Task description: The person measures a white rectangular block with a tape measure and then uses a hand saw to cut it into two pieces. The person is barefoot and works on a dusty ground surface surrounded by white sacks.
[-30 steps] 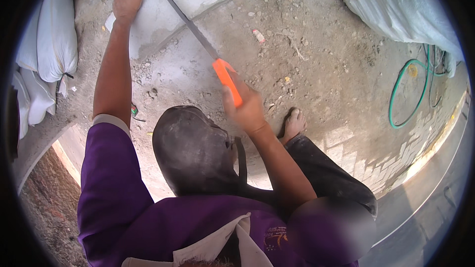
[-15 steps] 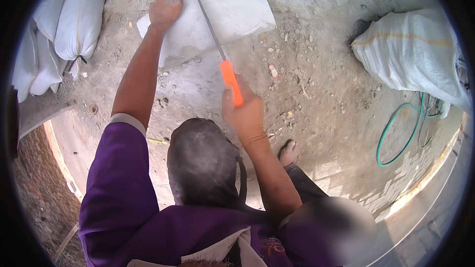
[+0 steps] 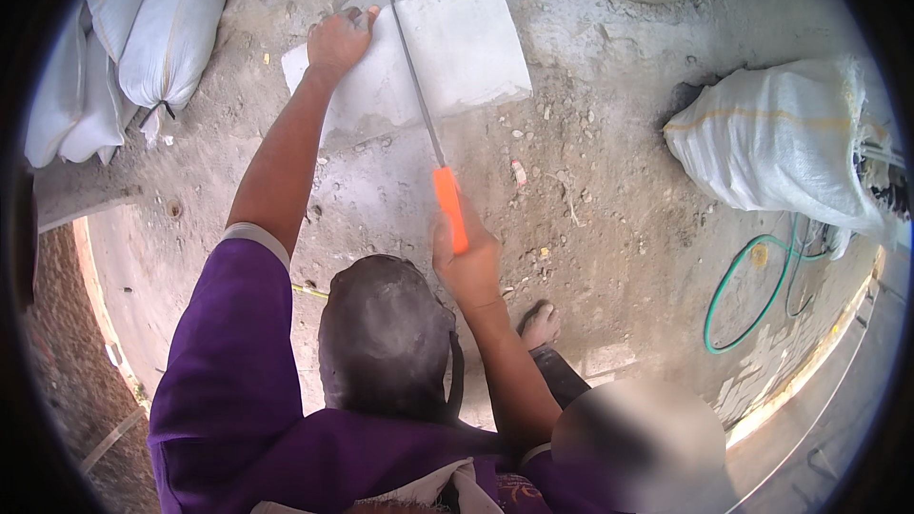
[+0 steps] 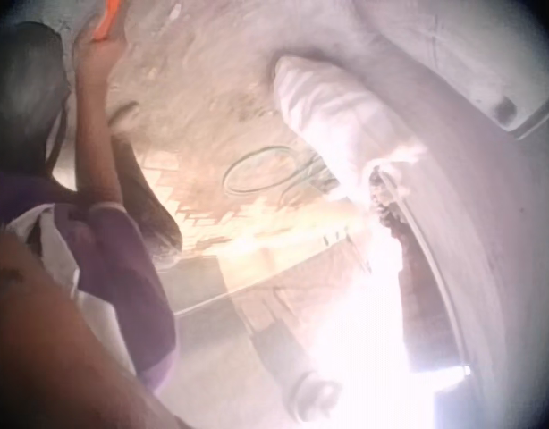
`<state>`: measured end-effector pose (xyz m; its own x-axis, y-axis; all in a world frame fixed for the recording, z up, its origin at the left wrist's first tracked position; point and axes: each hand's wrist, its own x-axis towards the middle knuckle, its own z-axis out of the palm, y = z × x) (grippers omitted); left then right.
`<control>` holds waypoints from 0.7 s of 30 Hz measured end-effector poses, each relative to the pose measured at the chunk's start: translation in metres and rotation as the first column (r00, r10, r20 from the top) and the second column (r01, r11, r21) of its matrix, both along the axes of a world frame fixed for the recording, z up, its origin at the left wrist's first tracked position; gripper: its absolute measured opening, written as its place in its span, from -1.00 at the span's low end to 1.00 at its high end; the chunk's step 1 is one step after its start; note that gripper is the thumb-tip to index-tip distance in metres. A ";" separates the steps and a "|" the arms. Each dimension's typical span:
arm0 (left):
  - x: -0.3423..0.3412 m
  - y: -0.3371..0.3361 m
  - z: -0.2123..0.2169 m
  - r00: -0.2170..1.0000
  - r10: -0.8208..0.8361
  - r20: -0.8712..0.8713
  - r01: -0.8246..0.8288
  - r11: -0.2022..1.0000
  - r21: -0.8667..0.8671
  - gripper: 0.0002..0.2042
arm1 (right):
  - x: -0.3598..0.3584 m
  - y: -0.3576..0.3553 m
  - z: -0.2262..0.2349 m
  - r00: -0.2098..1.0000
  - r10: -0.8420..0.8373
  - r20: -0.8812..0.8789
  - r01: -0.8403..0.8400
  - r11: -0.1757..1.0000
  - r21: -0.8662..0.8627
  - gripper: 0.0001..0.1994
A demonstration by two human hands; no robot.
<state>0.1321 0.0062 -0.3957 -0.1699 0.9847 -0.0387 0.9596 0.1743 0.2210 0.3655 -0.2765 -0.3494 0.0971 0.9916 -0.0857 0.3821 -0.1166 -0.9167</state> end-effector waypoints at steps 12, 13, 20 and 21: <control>-0.005 0.004 0.006 1.000 0.000 -0.021 0.001 1.000 0.021 -0.42 | -0.005 0.010 -0.006 0.999 -0.018 0.028 0.018 1.000 -0.015 -0.67; -0.004 0.004 0.004 1.000 -0.002 -0.020 0.002 1.000 0.022 -0.42 | 0.004 -0.013 -0.009 0.999 -0.024 0.035 0.024 1.000 0.000 -0.67; 0.004 0.015 0.006 1.000 0.019 -0.004 -0.019 1.000 0.010 -0.37 | 0.023 -0.045 -0.005 0.997 -0.041 0.072 0.040 0.999 0.012 -0.67; 0.000 0.015 0.002 1.000 0.015 0.002 -0.015 0.999 0.031 -0.35 | 0.008 -0.005 -0.006 0.999 -0.021 0.048 0.022 1.000 -0.022 -0.67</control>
